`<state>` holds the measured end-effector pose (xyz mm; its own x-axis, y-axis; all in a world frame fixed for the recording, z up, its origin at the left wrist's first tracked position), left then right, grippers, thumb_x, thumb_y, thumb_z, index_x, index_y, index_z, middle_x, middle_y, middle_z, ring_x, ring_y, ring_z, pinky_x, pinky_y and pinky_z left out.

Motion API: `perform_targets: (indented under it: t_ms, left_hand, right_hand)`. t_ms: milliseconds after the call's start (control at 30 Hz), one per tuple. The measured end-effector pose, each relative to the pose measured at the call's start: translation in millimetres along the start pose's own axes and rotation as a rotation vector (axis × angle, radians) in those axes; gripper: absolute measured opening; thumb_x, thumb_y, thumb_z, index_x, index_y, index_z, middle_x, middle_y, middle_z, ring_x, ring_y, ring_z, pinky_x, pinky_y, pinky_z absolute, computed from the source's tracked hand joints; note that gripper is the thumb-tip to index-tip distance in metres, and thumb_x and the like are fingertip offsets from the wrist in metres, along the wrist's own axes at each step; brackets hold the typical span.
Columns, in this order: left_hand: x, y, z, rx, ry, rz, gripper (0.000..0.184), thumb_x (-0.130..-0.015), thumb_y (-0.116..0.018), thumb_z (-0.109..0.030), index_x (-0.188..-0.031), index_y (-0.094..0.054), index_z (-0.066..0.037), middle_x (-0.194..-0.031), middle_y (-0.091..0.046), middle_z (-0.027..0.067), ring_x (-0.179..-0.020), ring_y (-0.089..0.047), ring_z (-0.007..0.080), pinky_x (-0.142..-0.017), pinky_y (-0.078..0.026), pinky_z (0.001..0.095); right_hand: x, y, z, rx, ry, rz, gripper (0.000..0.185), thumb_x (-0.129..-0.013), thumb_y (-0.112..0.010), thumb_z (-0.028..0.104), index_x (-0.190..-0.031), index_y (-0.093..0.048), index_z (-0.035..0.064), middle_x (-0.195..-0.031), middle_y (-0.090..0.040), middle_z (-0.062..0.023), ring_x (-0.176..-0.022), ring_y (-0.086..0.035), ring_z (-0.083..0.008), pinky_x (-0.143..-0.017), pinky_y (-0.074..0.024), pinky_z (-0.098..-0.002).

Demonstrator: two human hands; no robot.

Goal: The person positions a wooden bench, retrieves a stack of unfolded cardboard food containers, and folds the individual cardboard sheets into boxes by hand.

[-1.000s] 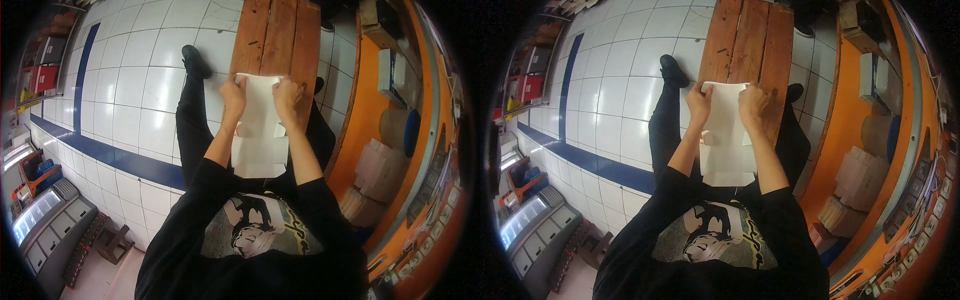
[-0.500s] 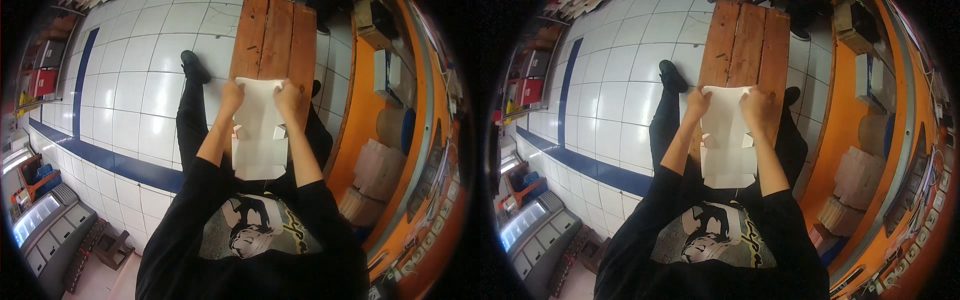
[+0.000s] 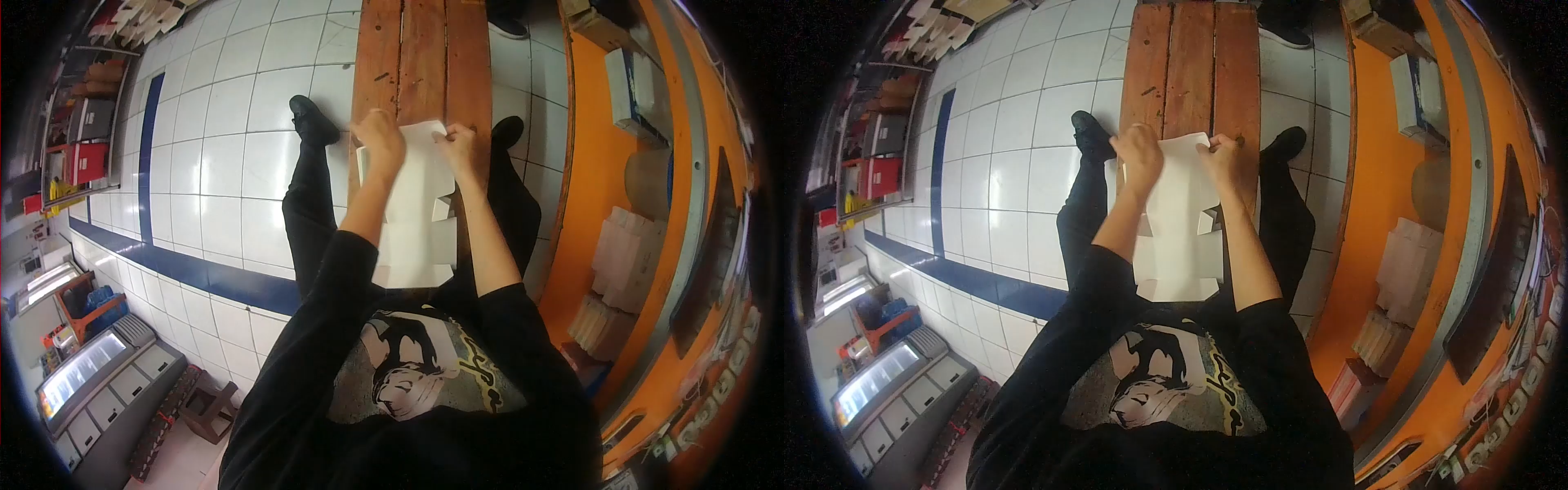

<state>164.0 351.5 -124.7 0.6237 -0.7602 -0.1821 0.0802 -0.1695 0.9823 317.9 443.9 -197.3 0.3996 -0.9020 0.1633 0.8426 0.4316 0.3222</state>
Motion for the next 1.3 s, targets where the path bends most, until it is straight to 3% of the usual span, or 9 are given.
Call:
perform_targets:
  t_ms: [67,233,300,367,433,533,733,1167,1300]
  left_hand:
    - [3,-17,-32,-0.436,0.011,0.245,0.019,-0.078,-0.063,-0.024,-0.087,-0.057,-0.008,-0.075,-0.065,0.0119,-0.068,-0.063,0.0236,-0.070,-0.037,0.0406]
    - [7,-26,-47,-0.685,0.059,0.392,0.016,-0.082,-0.057,-0.019,-0.093,-0.053,-0.009,-0.081,-0.065,0.0118,-0.075,-0.063,0.0222,-0.074,-0.039,0.0398]
    - [3,-41,-26,-0.486,0.111,0.176,0.016,-0.083,-0.057,-0.020,-0.093,-0.055,-0.007,-0.081,-0.066,0.0136,-0.078,-0.064,0.0267,-0.072,-0.043,0.0423]
    - [13,-28,0,-0.538,-0.201,-0.184,0.020,-0.080,-0.061,-0.016,-0.095,-0.058,-0.001,-0.079,-0.065,0.0132,-0.075,-0.063,0.0265,-0.068,-0.047,0.0434]
    - [-5,-49,51,0.370,-0.042,0.263,0.028,-0.076,-0.069,-0.011,-0.099,-0.060,0.001,-0.082,-0.064,0.0139,-0.075,-0.063,0.0256,-0.068,-0.050,0.0406]
    - [-1,-44,55,0.618,-0.008,0.604,0.038,-0.070,-0.074,-0.008,-0.104,-0.060,-0.001,-0.089,-0.065,0.0154,-0.078,-0.063,0.0262,-0.069,-0.051,0.0359]
    - [-8,-23,19,0.737,-0.368,0.613,0.038,-0.066,-0.075,-0.003,-0.101,-0.062,-0.001,-0.097,-0.066,0.0171,-0.089,-0.064,0.0310,-0.076,-0.050,0.0371]
    - [13,-31,26,0.545,-0.118,0.412,0.022,-0.060,-0.065,0.002,-0.081,-0.062,-0.003,-0.090,-0.065,0.0104,-0.087,-0.061,0.0333,-0.076,-0.049,0.0389]
    - [31,-8,19,0.521,-0.328,0.055,0.021,-0.060,-0.064,0.002,-0.077,-0.061,-0.010,-0.080,-0.059,0.0041,-0.081,-0.055,0.0266,-0.078,-0.042,0.0382]
  right_hand:
    - [-1,-2,-3,-0.066,0.018,-0.004,0.017,-0.073,-0.072,0.011,-0.073,-0.060,-0.0016,-0.060,-0.061,-0.0099,-0.055,-0.059,-0.0172,-0.052,-0.0448,-0.0318]
    - [2,5,10,0.117,0.010,0.012,0.019,-0.072,-0.071,0.013,-0.078,-0.061,-0.0018,-0.065,-0.063,-0.0140,-0.063,-0.064,-0.0223,-0.060,-0.0470,-0.0338]
    - [-4,1,-1,0.152,0.019,0.020,0.019,-0.072,-0.071,0.013,-0.080,-0.061,-0.0009,-0.066,-0.064,-0.0138,-0.066,-0.064,-0.0241,-0.062,-0.0476,-0.0354]
    - [-9,1,-5,0.191,0.026,0.022,0.019,-0.073,-0.071,0.013,-0.082,-0.061,-0.0001,-0.068,-0.065,-0.0137,-0.068,-0.065,-0.0260,-0.064,-0.0482,-0.0369]
    - [-8,-3,6,0.220,0.064,0.058,0.021,-0.071,-0.072,0.012,-0.083,-0.061,0.0005,-0.073,-0.065,-0.0138,-0.072,-0.065,-0.0283,-0.067,-0.0487,-0.0385]
    - [-11,-14,29,-0.033,0.206,0.182,0.025,-0.067,-0.074,0.010,-0.085,-0.060,0.0006,-0.081,-0.065,-0.0153,-0.080,-0.064,-0.0289,-0.072,-0.0488,-0.0376]
    - [-18,-27,61,0.301,0.266,0.508,0.028,-0.062,-0.076,0.005,-0.084,-0.060,0.0003,-0.084,-0.064,-0.0164,-0.087,-0.063,-0.0305,-0.076,-0.0484,-0.0379]
    - [9,-44,70,0.421,0.586,0.423,0.024,-0.057,-0.061,-0.011,-0.072,-0.047,0.0008,-0.074,-0.053,-0.0134,-0.083,-0.055,-0.0343,-0.071,-0.0445,-0.0412]
    - [34,-37,82,0.407,0.837,0.266,0.022,-0.058,-0.059,-0.011,-0.069,-0.046,0.0034,-0.070,-0.049,-0.0088,-0.072,-0.050,-0.0299,-0.064,-0.0425,-0.0384]
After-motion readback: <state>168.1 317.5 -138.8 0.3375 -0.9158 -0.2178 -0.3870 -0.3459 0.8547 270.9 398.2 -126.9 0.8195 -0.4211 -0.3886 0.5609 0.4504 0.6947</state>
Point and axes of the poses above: each hand's wrist, its own x-axis away from the middle knuckle, its own y-axis out of the back of the hand, z = x × y, the point moved 10 cm from there along -x, towards the middle knuckle
